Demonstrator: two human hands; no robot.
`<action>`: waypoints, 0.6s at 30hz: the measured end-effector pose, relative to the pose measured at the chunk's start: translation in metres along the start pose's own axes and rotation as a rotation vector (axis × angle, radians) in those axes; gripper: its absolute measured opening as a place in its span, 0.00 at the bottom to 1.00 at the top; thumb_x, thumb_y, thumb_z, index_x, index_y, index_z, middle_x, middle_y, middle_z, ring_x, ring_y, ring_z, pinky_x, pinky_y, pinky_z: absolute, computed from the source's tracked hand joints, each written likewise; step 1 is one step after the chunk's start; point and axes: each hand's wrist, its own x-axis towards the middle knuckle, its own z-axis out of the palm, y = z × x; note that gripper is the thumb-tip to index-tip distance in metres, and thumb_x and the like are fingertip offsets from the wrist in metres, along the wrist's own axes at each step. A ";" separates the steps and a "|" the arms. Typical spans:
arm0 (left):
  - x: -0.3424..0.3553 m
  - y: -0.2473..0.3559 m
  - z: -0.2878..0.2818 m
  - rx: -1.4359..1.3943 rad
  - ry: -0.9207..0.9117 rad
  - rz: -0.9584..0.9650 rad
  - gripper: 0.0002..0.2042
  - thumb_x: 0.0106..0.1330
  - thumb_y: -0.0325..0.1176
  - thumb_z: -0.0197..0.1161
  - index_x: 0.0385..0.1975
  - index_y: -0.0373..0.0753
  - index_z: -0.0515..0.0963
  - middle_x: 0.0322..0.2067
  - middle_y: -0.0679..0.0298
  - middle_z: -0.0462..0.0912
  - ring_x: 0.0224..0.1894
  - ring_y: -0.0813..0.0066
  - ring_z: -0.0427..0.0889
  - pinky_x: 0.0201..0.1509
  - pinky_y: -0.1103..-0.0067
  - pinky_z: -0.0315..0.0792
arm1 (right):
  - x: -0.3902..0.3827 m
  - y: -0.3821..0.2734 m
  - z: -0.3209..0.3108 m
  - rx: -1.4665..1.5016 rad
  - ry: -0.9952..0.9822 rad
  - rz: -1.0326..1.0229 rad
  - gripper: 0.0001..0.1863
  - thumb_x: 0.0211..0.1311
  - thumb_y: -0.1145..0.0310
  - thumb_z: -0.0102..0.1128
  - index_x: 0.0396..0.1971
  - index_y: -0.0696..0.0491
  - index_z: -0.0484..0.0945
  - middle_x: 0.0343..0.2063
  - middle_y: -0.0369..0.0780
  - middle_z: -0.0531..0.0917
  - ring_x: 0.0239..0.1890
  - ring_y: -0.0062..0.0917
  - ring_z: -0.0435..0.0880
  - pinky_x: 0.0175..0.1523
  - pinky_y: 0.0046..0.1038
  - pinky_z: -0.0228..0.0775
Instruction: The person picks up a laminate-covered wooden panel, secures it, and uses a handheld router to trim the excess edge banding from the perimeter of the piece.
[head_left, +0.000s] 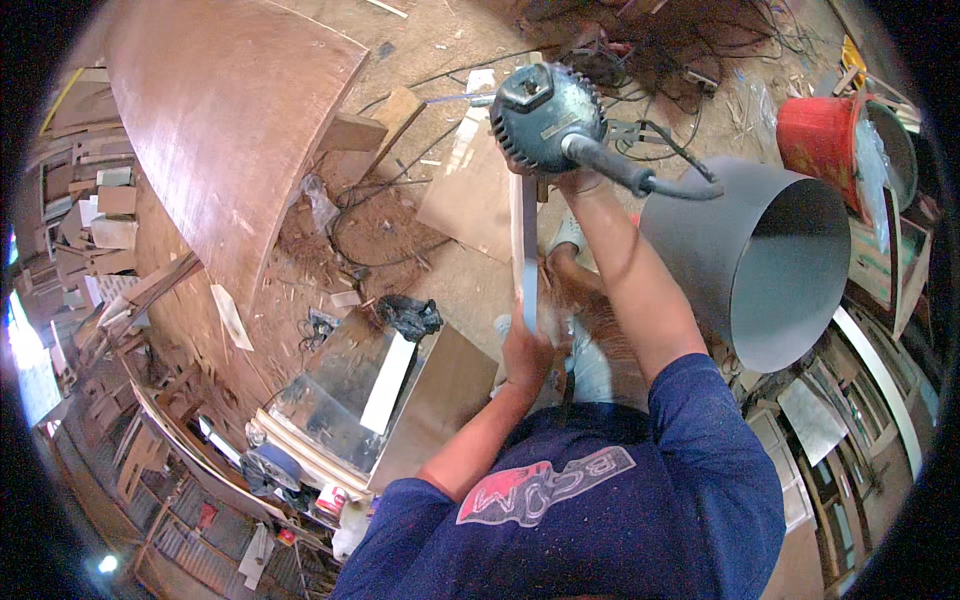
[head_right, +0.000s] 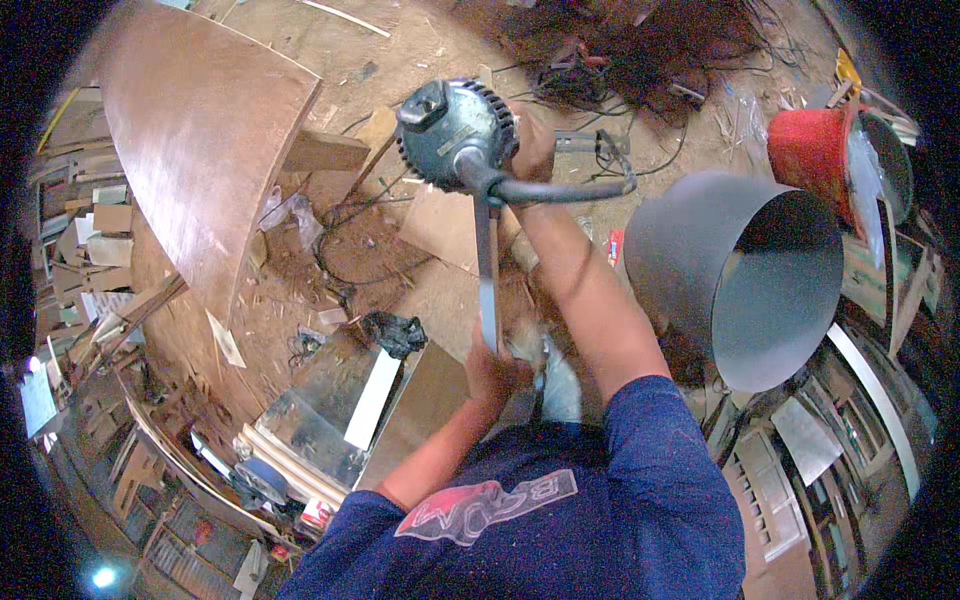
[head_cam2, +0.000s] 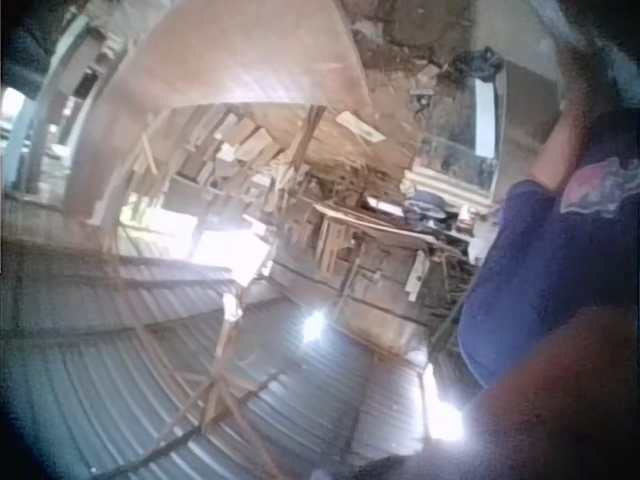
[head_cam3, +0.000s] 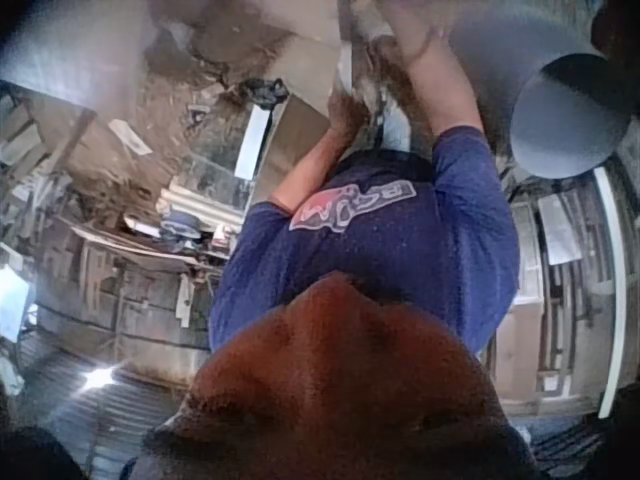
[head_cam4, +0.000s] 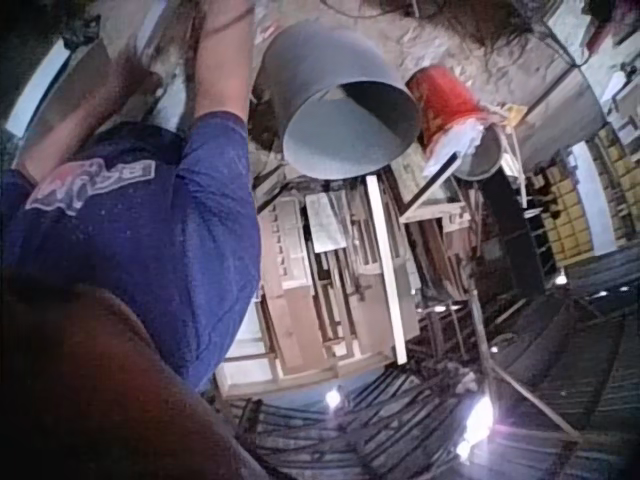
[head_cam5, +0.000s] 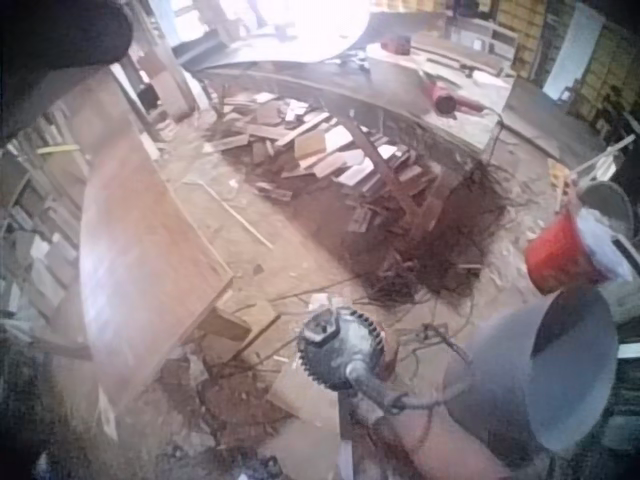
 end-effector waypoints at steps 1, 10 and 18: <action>0.000 -0.001 0.001 0.028 -0.036 -0.059 0.30 0.68 0.23 0.56 0.72 0.32 0.64 0.58 0.37 0.82 0.60 0.40 0.82 0.60 0.58 0.79 | 0.002 0.003 0.000 -0.017 -0.008 -0.006 0.37 0.60 0.44 0.63 0.66 0.47 0.69 0.60 0.43 0.78 0.62 0.38 0.78 0.67 0.44 0.72; -0.002 -0.008 0.008 0.003 -0.039 -0.024 0.38 0.58 0.20 0.58 0.74 0.26 0.58 0.61 0.32 0.78 0.59 0.38 0.83 0.61 0.58 0.79 | 0.024 0.034 0.004 -0.231 -0.112 -0.060 0.51 0.54 0.34 0.67 0.73 0.46 0.65 0.67 0.42 0.76 0.69 0.36 0.74 0.74 0.46 0.67; -0.002 -0.018 0.007 -0.070 -0.020 0.092 0.38 0.60 0.17 0.57 0.76 0.30 0.59 0.55 0.33 0.82 0.52 0.38 0.86 0.53 0.57 0.81 | 0.066 0.033 0.002 -0.128 0.055 -0.080 0.36 0.48 0.48 0.82 0.54 0.52 0.83 0.46 0.37 0.90 0.48 0.29 0.90 0.55 0.34 0.82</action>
